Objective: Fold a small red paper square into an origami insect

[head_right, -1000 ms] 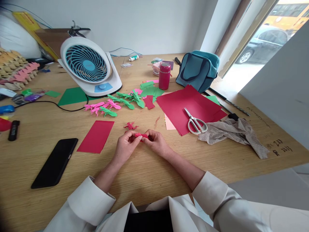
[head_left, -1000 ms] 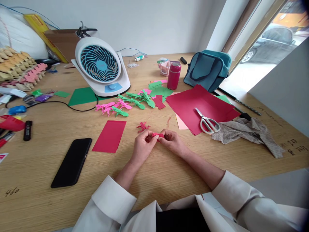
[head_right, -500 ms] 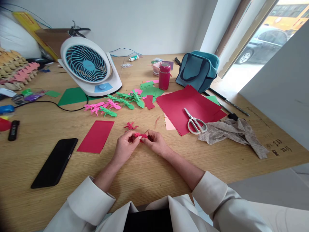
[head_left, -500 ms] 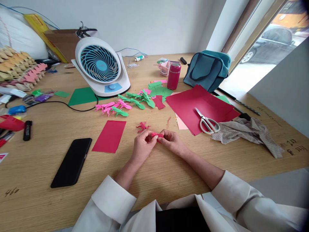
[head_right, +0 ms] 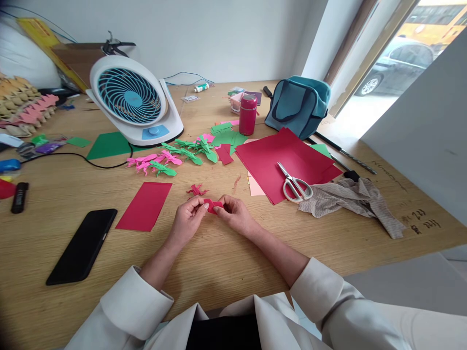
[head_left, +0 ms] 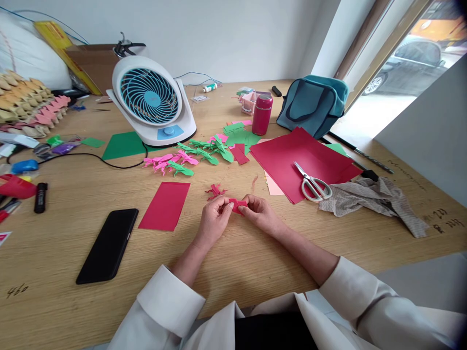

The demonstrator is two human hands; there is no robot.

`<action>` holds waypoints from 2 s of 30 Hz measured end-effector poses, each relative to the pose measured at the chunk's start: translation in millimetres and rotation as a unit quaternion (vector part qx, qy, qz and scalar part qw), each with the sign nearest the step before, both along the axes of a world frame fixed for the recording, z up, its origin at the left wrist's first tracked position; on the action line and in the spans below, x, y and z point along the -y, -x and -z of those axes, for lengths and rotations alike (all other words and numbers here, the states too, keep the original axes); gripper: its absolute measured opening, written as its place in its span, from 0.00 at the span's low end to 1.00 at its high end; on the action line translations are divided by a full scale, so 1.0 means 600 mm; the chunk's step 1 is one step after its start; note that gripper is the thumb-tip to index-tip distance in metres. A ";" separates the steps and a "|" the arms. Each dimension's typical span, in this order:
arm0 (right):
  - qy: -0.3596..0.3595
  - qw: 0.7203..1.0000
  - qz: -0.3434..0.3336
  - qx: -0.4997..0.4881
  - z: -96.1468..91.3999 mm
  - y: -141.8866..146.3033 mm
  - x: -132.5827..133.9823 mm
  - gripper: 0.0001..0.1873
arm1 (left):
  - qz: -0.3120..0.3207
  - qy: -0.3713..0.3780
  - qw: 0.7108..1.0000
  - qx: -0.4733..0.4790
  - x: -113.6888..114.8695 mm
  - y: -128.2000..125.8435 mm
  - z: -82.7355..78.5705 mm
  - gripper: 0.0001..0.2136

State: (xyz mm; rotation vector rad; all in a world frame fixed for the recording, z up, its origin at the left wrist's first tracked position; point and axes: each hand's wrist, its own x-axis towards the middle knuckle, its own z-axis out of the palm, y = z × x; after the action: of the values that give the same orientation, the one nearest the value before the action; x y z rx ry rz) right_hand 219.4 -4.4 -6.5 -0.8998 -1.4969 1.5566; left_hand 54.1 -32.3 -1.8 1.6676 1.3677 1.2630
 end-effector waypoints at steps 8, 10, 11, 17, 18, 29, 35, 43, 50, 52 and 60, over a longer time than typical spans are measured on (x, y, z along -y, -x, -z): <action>-0.051 0.997 0.034 0.052 0.009 0.001 0.009 0.19 | -0.002 0.018 0.999 0.033 0.002 -0.009 0.009 0.06; -0.071 0.994 0.036 0.079 0.009 0.002 0.012 0.18 | -0.014 0.017 1.000 0.022 0.003 -0.009 0.012 0.06; -0.079 0.992 0.036 0.088 0.008 0.002 0.012 0.17 | -0.016 0.015 1.000 0.015 0.002 -0.009 0.011 0.07; -0.091 0.989 0.037 0.111 0.004 0.002 0.013 0.15 | -0.004 -0.011 1.000 -0.013 0.003 -0.005 -0.001 0.08; -0.092 0.989 0.035 0.113 0.003 0.002 0.013 0.15 | 0.000 -0.013 1.000 -0.017 0.003 -0.005 -0.003 0.08; -0.107 0.987 0.011 0.118 -0.002 0.001 0.018 0.13 | 0.007 0.007 1.000 -0.020 0.000 0.001 -0.013 0.15; -0.084 0.990 0.024 0.110 0.004 0.002 0.015 0.13 | 0.005 0.041 0.998 0.043 0.000 0.000 -0.006 0.15; -0.077 0.991 0.032 0.101 0.001 0.002 0.011 0.13 | 0.004 0.041 0.999 0.027 -0.003 -0.005 0.011 0.08; -0.105 0.985 0.022 0.133 -0.006 0.000 0.012 0.10 | -0.007 -0.018 0.997 -0.075 0.001 -0.005 0.000 0.05; -0.097 0.987 0.016 0.127 -0.005 0.000 0.012 0.10 | -0.010 -0.033 0.996 -0.087 0.001 -0.005 -0.002 0.05; -0.090 0.989 0.010 0.117 0.002 -0.002 0.008 0.10 | -0.005 0.006 1.000 -0.016 -0.002 -0.003 0.002 0.10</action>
State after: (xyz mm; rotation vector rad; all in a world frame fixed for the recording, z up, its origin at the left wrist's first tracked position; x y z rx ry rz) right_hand 220.8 -9.1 -7.7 -1.0130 -1.7569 1.3111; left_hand 55.9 -31.2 -3.3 1.6803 1.4013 1.2360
